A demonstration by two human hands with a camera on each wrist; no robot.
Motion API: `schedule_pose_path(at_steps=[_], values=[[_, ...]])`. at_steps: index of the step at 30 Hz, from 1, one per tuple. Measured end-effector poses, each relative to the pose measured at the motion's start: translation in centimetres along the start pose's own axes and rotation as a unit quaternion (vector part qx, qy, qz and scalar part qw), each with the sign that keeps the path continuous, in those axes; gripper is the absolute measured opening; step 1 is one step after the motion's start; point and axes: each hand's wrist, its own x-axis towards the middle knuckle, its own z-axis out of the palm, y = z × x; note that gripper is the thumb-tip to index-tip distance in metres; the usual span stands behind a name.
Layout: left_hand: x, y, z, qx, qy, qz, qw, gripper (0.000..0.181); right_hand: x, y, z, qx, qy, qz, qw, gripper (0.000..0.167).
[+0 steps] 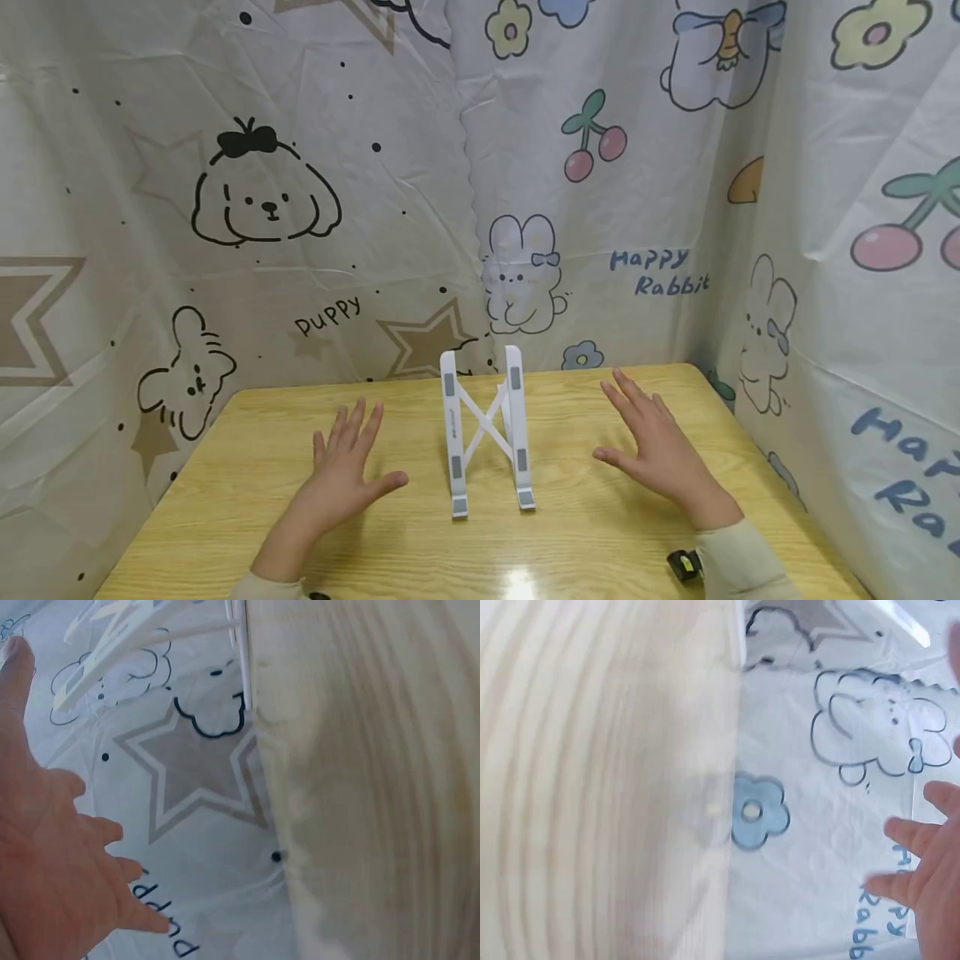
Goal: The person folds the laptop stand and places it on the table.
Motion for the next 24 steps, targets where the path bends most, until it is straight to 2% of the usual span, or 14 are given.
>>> schedule_pose_path(at_steps=[5,10,13,19,21,24], values=[[0.4,0.7,0.2,-0.046,0.002,0.005,0.9989,0.108,0.3,-1.0,-0.5,0.078,0.036,0.007,0.9963,0.096],[0.2,1.2,0.4,-0.111,0.043,-0.019,0.9926,0.107,0.4,-1.9,-0.5,0.117,0.044,0.024,0.9918,0.09],[0.0,1.6,0.9,-0.161,0.06,-0.043,0.9841,0.103,0.5,-2.5,0.0,0.155,0.039,0.039,0.9865,0.085],[0.1,2.4,1.4,-0.236,0.062,-0.073,0.967,0.095,1.2,-3.8,1.4,0.215,0.013,0.066,0.9743,0.077],[0.1,2.8,1.4,-0.264,0.057,-0.085,0.9589,0.092,1.3,-4.1,1.8,0.229,0.002,0.078,0.9702,0.075],[0.3,3.1,1.5,-0.307,0.049,-0.1,0.9453,0.087,1.3,-4.5,2.2,0.266,-0.013,0.104,0.9583,0.072]])
